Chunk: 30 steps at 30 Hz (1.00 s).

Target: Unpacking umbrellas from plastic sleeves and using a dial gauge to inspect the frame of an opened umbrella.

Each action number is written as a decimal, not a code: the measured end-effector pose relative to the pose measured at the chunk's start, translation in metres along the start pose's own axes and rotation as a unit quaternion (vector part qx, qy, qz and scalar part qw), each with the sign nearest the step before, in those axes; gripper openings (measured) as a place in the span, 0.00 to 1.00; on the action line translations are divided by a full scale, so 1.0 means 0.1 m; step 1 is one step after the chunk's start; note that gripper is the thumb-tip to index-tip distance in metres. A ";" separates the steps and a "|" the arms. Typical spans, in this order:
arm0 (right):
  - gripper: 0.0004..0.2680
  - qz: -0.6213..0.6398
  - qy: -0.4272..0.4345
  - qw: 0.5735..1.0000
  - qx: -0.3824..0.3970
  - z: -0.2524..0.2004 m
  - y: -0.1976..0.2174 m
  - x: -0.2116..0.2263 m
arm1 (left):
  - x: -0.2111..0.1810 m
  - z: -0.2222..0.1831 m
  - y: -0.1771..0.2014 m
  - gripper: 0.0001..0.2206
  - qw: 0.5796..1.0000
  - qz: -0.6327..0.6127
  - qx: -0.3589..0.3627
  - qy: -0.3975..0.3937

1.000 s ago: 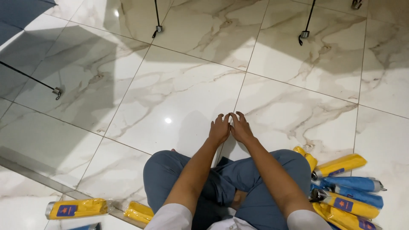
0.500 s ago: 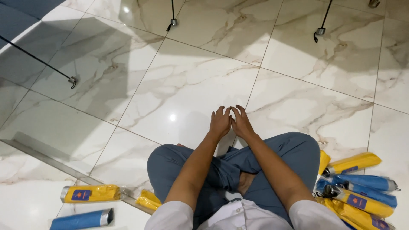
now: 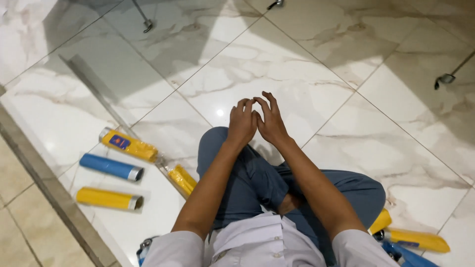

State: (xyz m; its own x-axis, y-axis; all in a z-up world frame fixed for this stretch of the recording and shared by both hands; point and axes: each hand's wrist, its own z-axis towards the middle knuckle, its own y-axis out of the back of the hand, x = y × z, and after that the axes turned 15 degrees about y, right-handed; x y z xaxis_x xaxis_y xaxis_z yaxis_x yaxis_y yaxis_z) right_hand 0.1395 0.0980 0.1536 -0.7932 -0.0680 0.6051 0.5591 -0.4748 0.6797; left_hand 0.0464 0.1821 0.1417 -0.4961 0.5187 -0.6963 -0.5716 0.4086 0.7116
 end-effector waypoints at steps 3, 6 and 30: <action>0.15 0.018 0.105 0.994 0.012 0.26 -0.24 0.40 | 0.16 -0.22 0.64 0.12 0.997 -0.032 -0.069 0.020; 0.16 0.047 0.176 0.982 0.055 0.44 -0.57 0.75 | 0.42 -0.55 1.16 0.12 0.988 -0.056 -0.127 0.064; 0.25 0.169 0.058 0.899 0.400 0.39 -2.33 1.81 | 2.60 -2.28 1.89 0.34 0.724 -0.130 -0.360 0.575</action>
State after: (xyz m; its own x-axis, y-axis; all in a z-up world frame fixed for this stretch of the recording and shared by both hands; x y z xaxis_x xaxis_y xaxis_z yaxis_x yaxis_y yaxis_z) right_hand -0.1251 0.2305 0.1211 -0.5396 -0.2020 0.8174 0.7304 0.3706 0.5737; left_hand -0.3401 0.2227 0.0738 -0.2909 -0.6415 -0.7098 -0.7302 -0.3306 0.5980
